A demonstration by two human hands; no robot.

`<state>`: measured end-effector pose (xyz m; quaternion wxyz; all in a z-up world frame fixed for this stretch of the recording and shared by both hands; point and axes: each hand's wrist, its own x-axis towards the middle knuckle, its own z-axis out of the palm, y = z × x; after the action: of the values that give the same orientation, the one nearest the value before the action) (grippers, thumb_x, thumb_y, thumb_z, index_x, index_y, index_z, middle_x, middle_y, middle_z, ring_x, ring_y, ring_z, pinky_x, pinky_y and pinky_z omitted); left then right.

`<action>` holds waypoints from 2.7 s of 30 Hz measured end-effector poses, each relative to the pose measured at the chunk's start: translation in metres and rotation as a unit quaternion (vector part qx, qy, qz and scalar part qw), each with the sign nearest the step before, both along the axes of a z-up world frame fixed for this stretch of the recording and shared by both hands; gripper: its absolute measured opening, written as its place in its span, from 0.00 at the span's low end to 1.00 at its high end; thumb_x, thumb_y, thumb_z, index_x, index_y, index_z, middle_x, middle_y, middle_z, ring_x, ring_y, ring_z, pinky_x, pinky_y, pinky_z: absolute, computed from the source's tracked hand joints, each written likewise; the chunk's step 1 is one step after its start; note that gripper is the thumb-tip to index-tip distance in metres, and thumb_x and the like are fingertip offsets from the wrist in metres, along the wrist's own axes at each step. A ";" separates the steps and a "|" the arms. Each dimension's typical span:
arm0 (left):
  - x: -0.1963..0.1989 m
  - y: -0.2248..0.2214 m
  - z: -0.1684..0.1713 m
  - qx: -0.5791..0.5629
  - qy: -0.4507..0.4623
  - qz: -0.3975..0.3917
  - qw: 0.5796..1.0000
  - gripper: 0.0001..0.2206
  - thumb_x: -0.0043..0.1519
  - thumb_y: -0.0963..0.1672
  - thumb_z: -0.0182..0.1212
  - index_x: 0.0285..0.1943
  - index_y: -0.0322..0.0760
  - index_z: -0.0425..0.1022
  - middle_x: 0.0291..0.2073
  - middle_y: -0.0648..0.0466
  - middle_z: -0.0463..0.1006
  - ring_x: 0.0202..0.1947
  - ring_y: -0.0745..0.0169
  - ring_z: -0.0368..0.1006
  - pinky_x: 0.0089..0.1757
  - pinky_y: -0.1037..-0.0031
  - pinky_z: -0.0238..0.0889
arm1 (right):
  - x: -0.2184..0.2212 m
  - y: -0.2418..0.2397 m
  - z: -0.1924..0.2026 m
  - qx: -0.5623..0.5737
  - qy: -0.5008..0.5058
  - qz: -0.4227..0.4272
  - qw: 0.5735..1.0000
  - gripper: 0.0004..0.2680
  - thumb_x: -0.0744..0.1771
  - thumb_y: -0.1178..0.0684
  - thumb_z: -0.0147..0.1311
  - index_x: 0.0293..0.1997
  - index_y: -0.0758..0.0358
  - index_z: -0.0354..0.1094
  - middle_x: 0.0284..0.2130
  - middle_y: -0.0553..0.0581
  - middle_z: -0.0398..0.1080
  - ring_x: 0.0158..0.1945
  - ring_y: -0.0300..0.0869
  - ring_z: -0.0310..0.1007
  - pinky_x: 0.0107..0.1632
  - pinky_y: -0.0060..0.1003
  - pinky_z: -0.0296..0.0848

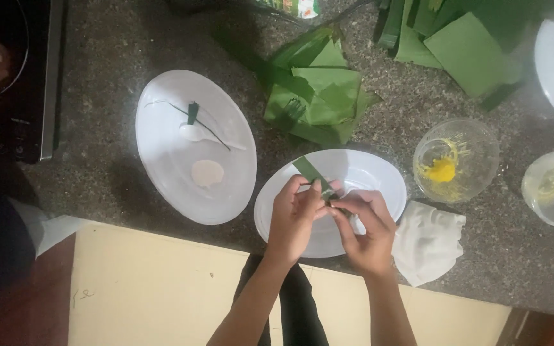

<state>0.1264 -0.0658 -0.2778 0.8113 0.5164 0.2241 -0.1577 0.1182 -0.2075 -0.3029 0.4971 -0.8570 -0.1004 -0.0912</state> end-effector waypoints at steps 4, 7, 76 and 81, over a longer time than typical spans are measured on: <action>-0.009 0.007 -0.007 0.040 -0.039 0.033 0.998 0.20 0.68 0.49 0.51 0.53 0.22 0.65 0.49 0.27 0.77 0.51 0.32 0.75 0.51 0.50 0.72 | 0.011 -0.011 -0.006 0.054 0.010 -0.011 0.998 0.02 0.65 0.62 0.58 0.35 0.63 0.76 0.27 0.58 0.73 0.32 0.47 0.73 0.40 0.42 0.72; -0.016 0.017 0.009 0.083 -0.035 0.016 0.996 0.17 0.67 0.48 0.53 0.52 0.27 0.67 0.46 0.33 0.81 0.46 0.44 0.80 0.46 0.57 0.77 | 0.041 -0.020 -0.010 -0.017 -0.023 -0.069 0.997 0.03 0.69 0.60 0.58 0.38 0.68 0.72 0.29 0.61 0.73 0.32 0.49 0.73 0.42 0.43 0.70; -0.044 -0.027 0.058 0.469 -0.401 -0.033 0.786 0.03 0.62 0.36 0.60 0.39 0.36 0.76 0.28 0.55 0.77 0.27 0.62 0.72 0.33 0.77 0.68 | -0.029 -0.022 0.082 -0.032 -0.035 0.025 0.999 0.04 0.67 0.62 0.48 0.41 0.70 0.68 0.32 0.59 0.72 0.32 0.42 0.74 0.37 0.29 0.74; -0.046 -0.026 0.054 0.466 -0.374 -0.032 0.801 0.05 0.64 0.39 0.56 0.41 0.38 0.79 0.30 0.58 0.81 0.29 0.64 0.76 0.35 0.77 0.71 | -0.029 -0.017 0.084 0.003 0.001 -0.009 1.000 0.04 0.69 0.60 0.45 0.40 0.68 0.67 0.32 0.58 0.72 0.34 0.43 0.74 0.39 0.31 0.73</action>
<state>0.0801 -0.0917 -0.2235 0.4881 0.8581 -0.0664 0.1452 0.0890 -0.2247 -0.2186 0.4993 -0.8563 -0.0913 -0.0951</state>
